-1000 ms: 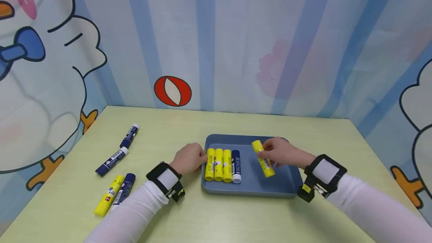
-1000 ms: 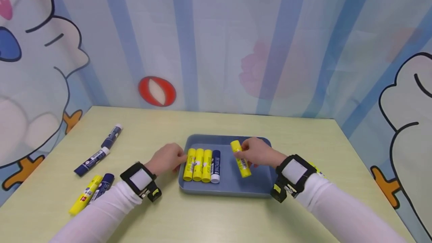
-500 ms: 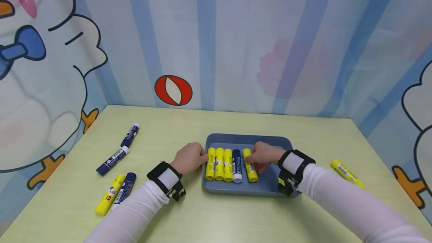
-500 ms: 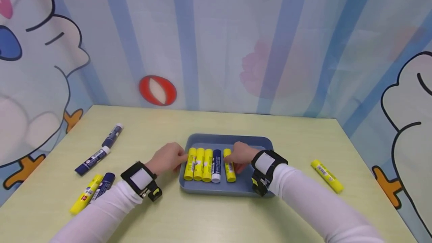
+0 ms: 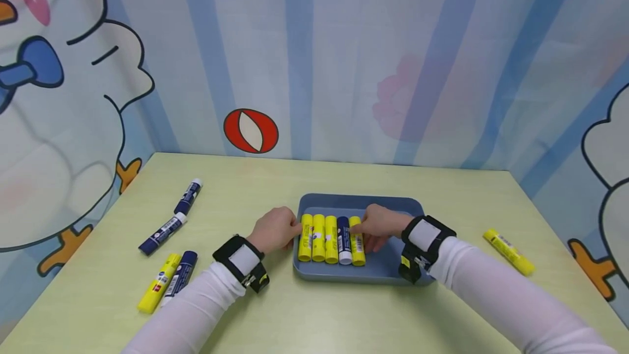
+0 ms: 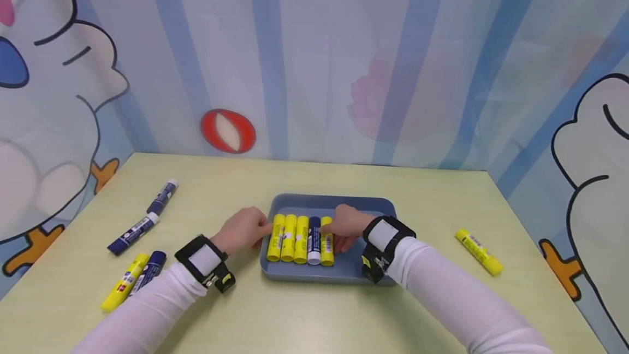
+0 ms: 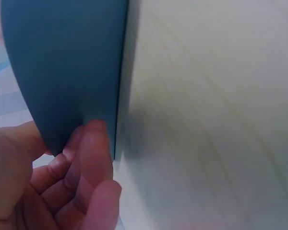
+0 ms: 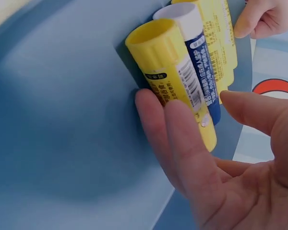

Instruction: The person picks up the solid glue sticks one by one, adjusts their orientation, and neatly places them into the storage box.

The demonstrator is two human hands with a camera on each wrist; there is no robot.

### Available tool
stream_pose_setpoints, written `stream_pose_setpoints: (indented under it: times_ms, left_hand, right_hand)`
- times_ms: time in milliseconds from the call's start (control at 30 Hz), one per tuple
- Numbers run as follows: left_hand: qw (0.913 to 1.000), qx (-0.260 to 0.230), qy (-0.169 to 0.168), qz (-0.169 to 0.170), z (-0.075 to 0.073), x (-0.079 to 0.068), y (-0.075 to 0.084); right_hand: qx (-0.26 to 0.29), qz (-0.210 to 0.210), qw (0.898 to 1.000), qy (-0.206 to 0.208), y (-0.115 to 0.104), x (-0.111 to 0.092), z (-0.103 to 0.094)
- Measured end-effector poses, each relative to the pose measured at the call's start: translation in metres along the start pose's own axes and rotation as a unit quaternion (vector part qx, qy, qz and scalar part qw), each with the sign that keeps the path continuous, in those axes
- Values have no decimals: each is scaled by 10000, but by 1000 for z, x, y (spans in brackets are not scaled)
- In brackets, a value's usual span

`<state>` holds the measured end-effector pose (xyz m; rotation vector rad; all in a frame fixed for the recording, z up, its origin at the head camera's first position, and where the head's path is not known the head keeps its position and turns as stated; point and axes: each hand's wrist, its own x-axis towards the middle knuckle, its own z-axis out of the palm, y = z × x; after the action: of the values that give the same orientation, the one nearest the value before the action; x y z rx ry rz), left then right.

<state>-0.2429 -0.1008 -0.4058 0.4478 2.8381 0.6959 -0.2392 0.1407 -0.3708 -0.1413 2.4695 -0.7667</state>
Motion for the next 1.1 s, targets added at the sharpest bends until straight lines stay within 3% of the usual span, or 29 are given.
stream_pose_setpoints:
  times_ms: [333, 500, 700, 833, 967, 1100]
  left_hand:
    - [10000, -1, 46, -15, 0, -1, -3]
    - [9999, -58, 26, -81, 0, -2, -2]
    - [9999, -87, 6, -109, -1, -3, -2]
    - [9998, -107, -4, -143, -1, -3, -2]
    - [9998, -130, -10, -140, 0, -3, -2]
    - [9998, -117, 6, -146, 0, -3, -3]
  right_hand:
    - [5, -103, 9999, 21, 0, 0, -2]
    - [345, -493, 9979, 255, 13, -6, -17]
    - [313, -1314, 9829, 1252, 42, -22, -48]
    - [57, -1565, 9678, 1969, 70, -37, -65]
    - [-307, -1420, 9550, 2585, 104, -52, -79]
    - [-519, -1138, 9508, 2833, 140, -64, -91]
